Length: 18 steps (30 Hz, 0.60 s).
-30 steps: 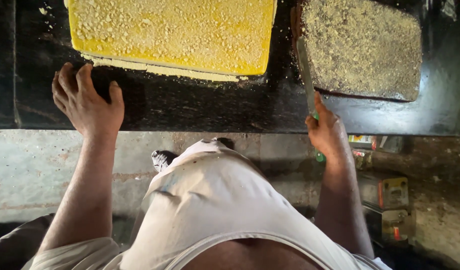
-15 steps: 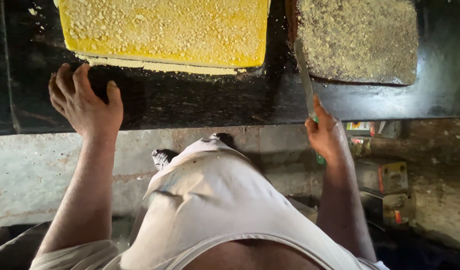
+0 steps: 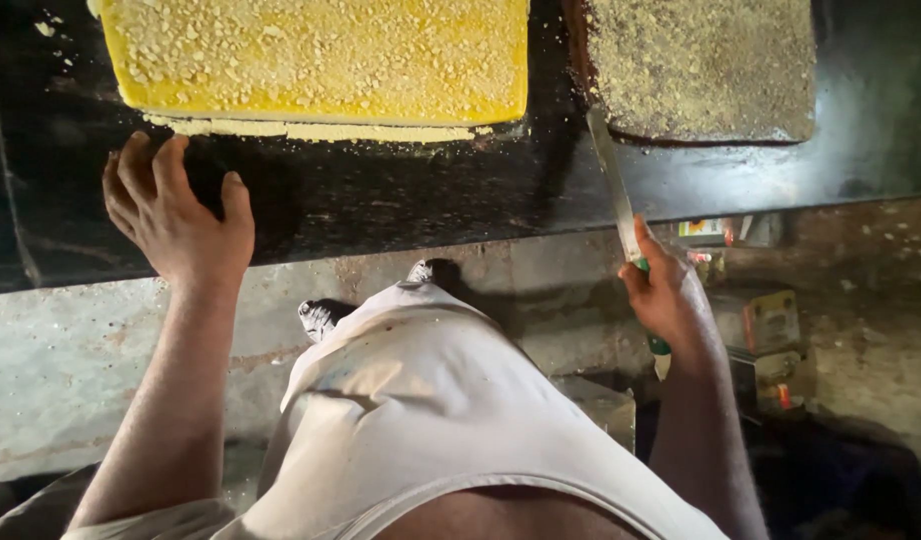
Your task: Trimming the edges of large dough or pastry sheets using a knife on a bakery workbench.
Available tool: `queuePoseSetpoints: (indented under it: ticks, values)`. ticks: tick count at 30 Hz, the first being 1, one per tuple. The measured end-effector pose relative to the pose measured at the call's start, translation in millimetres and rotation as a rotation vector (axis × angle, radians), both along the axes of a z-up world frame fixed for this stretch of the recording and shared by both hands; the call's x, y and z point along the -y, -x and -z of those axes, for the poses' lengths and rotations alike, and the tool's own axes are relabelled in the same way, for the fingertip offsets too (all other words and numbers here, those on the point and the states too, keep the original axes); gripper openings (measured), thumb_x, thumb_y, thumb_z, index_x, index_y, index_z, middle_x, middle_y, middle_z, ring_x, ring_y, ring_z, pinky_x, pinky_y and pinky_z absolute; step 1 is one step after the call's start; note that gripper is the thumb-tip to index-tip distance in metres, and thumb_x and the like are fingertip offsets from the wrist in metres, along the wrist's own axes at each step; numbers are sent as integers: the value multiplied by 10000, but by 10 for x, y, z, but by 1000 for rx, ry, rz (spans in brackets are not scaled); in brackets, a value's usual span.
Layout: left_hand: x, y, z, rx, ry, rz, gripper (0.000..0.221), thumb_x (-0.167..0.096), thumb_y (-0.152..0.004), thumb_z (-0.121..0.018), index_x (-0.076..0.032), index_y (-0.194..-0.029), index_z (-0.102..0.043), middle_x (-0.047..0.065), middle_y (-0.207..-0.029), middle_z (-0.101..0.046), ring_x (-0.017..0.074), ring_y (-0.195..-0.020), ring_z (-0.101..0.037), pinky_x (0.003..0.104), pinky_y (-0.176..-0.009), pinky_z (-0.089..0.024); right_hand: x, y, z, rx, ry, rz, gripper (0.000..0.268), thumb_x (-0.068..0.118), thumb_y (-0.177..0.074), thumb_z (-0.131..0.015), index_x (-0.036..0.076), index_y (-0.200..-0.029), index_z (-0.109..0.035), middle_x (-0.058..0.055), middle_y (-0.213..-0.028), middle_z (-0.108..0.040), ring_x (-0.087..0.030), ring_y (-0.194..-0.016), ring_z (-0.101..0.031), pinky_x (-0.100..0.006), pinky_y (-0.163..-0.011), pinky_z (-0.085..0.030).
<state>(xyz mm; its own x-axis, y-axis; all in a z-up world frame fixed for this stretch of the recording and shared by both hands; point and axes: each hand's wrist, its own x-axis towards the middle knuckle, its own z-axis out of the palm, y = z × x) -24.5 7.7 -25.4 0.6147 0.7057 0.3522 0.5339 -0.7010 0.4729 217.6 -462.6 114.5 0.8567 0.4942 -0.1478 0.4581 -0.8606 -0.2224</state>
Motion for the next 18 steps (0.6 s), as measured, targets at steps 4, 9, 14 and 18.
queuePoseSetpoints:
  ticks: [4,9,14,18]
  values:
    - [-22,30,48,2,13,22,522,-269,-1025,-729,-85,-1473,-534,216,-1602,-407,462,-1553,-278,632,-1268,-247,-64,140,-154,-59,43,101,742,191,-917,-692,162,-1598,-398,-271,-903,-717,-383,-791,-726,-480,-740,-568]
    - [-34,42,102,-1,-15,20,526,-249,-1020,-728,-77,-1480,-539,223,-1604,-399,474,-1541,-278,644,-1247,-262,10,119,-397,-123,130,92,711,260,-928,-710,222,-1582,-431,-245,-982,-738,-309,-765,-741,-451,-741,-581]
    - [112,32,-56,85,-6,3,511,-179,-944,-663,-85,-1429,-534,211,-1596,-407,437,-1500,-314,626,-1255,-306,-4,-174,-580,-229,112,46,707,248,-920,-713,253,-1581,-465,-206,-928,-753,-261,-700,-704,-402,-704,-582]
    - [418,-142,-55,124,-77,3,461,-183,-1029,-706,-79,-1451,-553,200,-1594,-430,445,-1493,-332,610,-1227,-321,162,-610,-335,-277,-57,-112,595,257,-930,-727,193,-1494,-550,-169,-994,-758,-188,-763,-699,-355,-703,-578]
